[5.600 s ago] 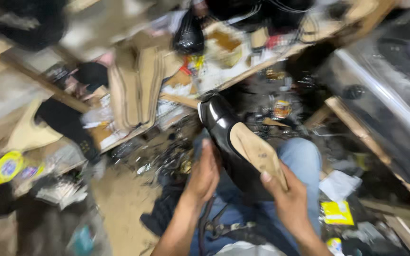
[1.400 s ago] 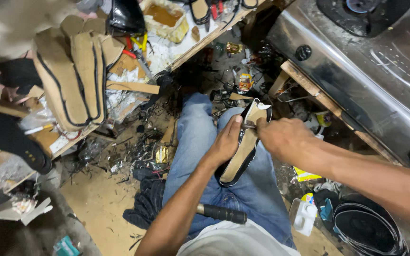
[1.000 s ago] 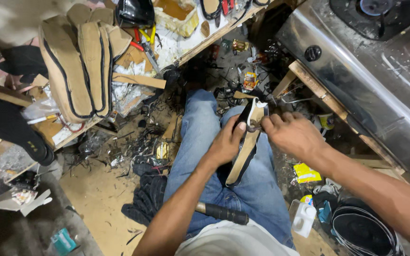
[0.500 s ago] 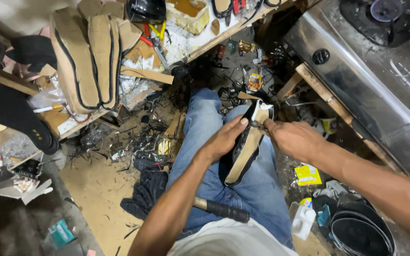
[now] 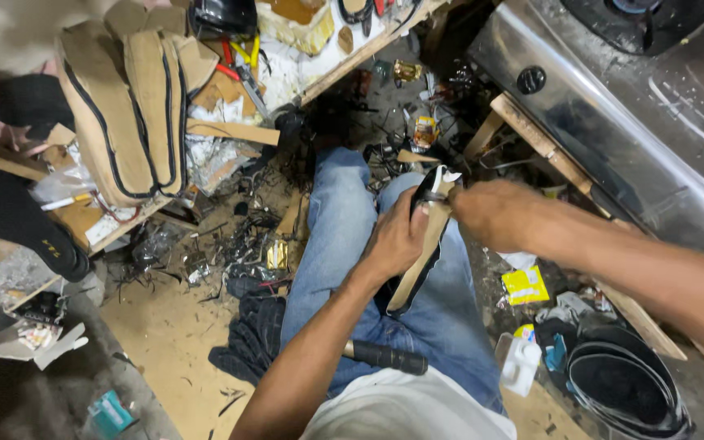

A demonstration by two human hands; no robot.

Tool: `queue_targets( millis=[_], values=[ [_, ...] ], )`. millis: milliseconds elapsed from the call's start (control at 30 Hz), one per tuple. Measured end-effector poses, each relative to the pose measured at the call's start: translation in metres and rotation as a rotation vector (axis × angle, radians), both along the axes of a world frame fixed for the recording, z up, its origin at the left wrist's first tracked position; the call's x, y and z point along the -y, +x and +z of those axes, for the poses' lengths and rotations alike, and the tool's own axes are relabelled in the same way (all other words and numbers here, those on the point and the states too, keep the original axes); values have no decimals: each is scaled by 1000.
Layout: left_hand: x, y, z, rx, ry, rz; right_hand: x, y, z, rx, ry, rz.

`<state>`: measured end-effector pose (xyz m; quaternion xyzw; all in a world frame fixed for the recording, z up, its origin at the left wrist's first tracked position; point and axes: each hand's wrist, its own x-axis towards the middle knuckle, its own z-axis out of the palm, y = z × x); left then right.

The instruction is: The person sits on the floor and uses a hammer and pliers to attach and adjust shoe soles. They repeatedly hammer the sole edges, inspect the fit, and use pliers to pull or align parts of the shoe. The person handles multiple shoes one at a time, placing some on a nearby shelf.

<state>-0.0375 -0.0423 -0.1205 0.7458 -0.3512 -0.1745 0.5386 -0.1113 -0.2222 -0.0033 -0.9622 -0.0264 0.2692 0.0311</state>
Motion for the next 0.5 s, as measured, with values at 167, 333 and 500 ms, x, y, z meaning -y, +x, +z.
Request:
queue_targets(
  millis=[167,333,500],
  values=[
    [-16,30,-5,-692,-247,-188,-32,-7,-12,147,131,-270],
    [-21,38,-4,-848,-301,-249,-32,-13,-20,357,-14,-87],
    [-12,16,7,-424,-105,-19,-10,-13,-7,621,-378,381]
  ],
)
